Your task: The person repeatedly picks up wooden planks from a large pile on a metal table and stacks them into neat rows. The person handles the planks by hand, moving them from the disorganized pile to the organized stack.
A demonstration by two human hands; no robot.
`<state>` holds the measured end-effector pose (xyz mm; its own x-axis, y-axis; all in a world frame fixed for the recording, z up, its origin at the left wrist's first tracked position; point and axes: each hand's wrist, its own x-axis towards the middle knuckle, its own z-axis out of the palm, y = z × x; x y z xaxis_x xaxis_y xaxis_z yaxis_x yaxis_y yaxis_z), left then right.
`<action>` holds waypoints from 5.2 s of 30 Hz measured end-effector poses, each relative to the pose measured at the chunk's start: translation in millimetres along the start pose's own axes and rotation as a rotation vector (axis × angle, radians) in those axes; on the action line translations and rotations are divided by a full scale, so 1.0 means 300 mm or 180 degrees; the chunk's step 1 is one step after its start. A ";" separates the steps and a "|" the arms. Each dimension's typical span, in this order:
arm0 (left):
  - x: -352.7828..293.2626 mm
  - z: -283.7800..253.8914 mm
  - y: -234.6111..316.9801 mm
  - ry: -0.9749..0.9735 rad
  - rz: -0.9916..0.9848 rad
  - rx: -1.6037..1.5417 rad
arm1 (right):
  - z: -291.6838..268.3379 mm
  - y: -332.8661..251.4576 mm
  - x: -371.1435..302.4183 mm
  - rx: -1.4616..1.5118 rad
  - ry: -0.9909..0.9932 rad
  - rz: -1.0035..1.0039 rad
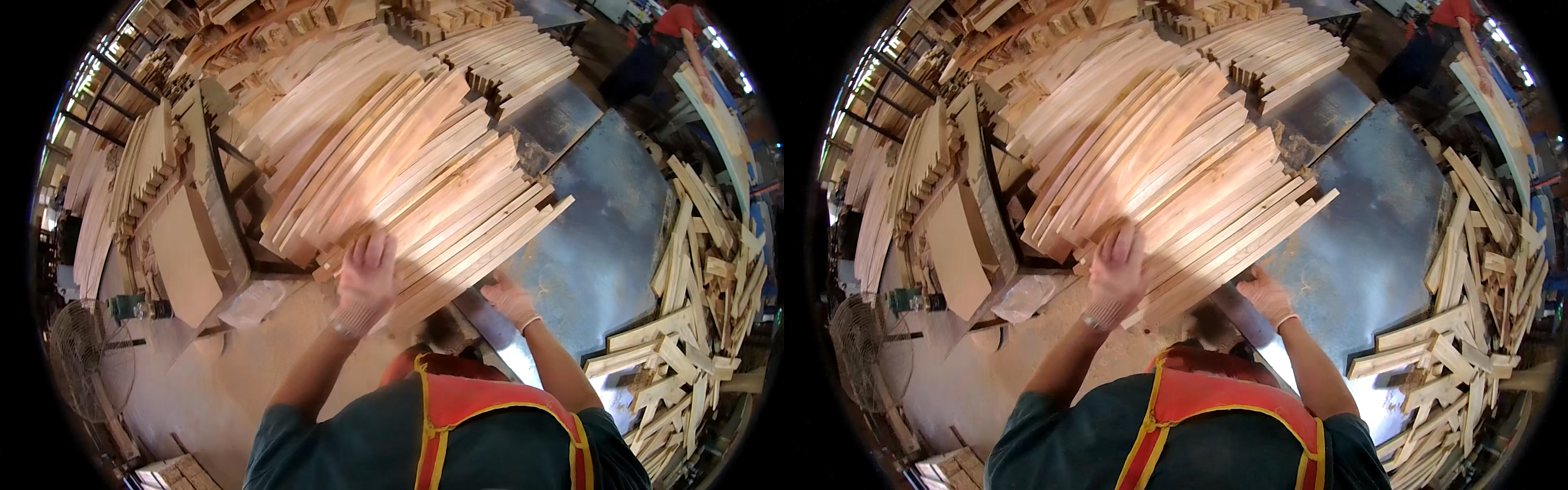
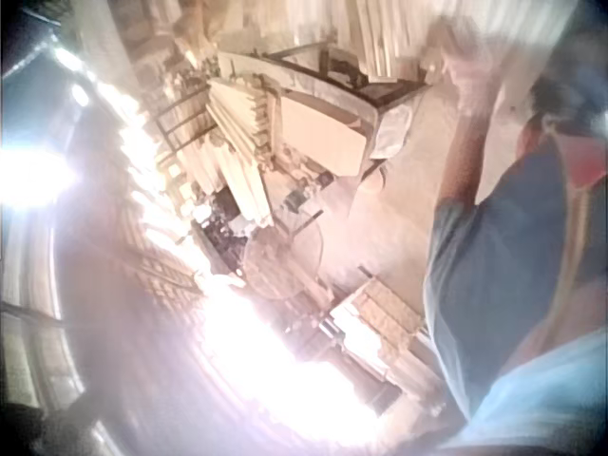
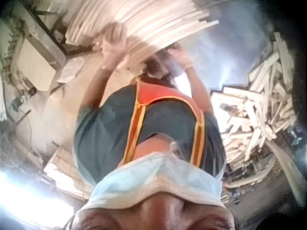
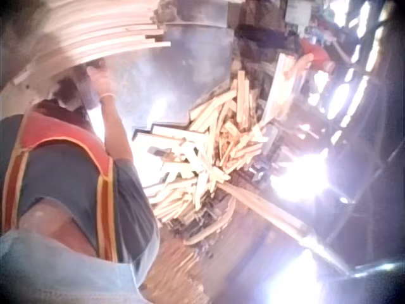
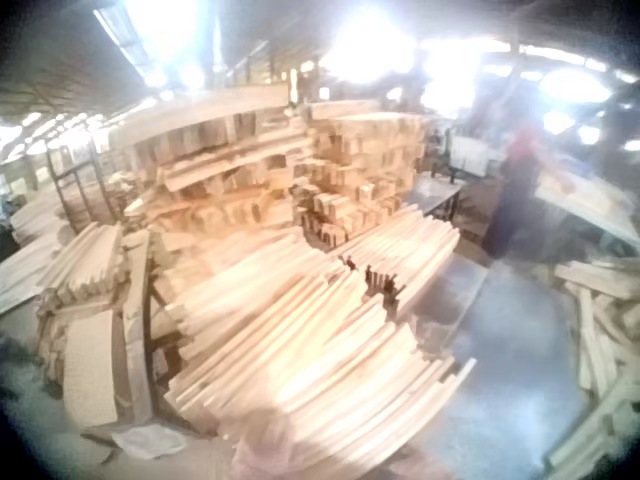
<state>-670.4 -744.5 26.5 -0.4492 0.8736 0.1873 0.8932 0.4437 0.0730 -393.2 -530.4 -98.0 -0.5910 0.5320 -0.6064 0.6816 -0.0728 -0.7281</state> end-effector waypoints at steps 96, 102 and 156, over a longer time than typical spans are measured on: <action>-0.431 0.207 -0.158 -0.2130 -0.2454 -0.4479 | -0.373 -0.075 -0.292 0.2189 0.0073 -0.0031; 0.079 0.179 -0.019 -0.1780 -0.2127 -0.4973 | -0.264 -0.023 -0.255 0.2824 0.0803 -0.0262; 0.463 0.268 1.000 -0.1978 0.2761 -0.0681 | -1.139 0.748 -0.861 0.0336 0.4432 0.2548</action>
<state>-466.4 -474.0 -4.4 0.4584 0.8478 -0.2665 0.8688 -0.3644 0.3351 59.9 -396.0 4.5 0.7574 0.6420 -0.1185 0.5413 -0.7190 -0.4359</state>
